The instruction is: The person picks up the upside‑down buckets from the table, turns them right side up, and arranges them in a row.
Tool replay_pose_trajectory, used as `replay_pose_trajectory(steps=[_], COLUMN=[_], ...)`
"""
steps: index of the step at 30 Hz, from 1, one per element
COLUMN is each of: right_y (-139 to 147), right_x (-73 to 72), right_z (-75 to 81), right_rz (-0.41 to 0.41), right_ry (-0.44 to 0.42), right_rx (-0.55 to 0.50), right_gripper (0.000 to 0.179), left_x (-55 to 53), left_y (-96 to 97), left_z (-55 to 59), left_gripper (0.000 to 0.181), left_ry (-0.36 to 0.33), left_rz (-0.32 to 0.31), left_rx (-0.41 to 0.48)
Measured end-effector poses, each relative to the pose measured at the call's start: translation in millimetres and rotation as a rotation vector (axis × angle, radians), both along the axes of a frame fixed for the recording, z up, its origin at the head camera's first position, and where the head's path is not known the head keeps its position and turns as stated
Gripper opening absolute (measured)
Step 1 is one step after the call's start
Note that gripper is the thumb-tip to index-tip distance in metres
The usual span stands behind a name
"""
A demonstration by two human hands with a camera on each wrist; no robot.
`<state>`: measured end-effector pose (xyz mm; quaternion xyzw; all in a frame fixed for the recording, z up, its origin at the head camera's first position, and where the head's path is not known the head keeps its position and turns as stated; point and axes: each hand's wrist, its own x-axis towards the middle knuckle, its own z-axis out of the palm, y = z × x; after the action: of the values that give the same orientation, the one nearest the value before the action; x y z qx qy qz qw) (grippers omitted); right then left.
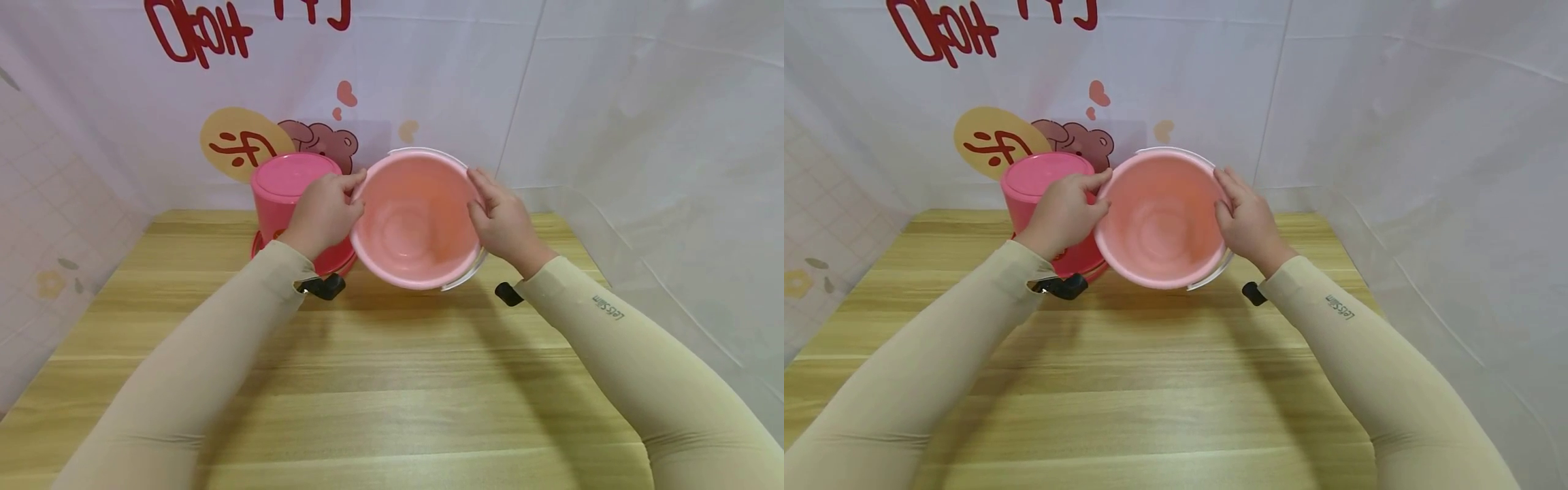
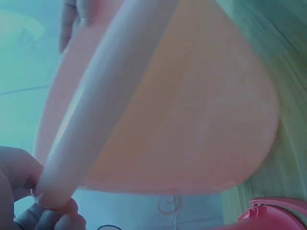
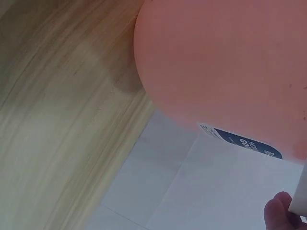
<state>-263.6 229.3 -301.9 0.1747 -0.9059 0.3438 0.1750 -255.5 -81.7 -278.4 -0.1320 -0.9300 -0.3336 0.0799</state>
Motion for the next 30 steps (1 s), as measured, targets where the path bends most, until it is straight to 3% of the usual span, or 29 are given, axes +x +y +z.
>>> replay_pose_trajectory(steps=[11,18,23,30], right_y=[-0.2,-3.0,-6.9,-10.6], right_x=[1.0,-3.5,-6.0,-8.0], right_z=[-4.7,-5.1,-2.2,0.8], right_rz=[0.005,-0.056,-0.103,-0.12], right_ry=[-0.102,-0.023,-0.038,-0.089], right_rx=[-0.098,-0.003,0.039,0.036], right_gripper=[0.06,0.057,0.056,0.057], left_x=[-9.3,-16.3,-13.5,-5.2], left_y=[0.8,-0.2,-5.4,-8.1], left_z=[2.7,-7.5,-14.3,-23.5], left_gripper=[0.057,0.056,0.062,0.075], left_ry=[-0.026,0.026,0.049,0.038], left_rz=[0.017,0.016,-0.011,-0.007], left_rx=[-0.023,-0.026,-0.015,-0.068])
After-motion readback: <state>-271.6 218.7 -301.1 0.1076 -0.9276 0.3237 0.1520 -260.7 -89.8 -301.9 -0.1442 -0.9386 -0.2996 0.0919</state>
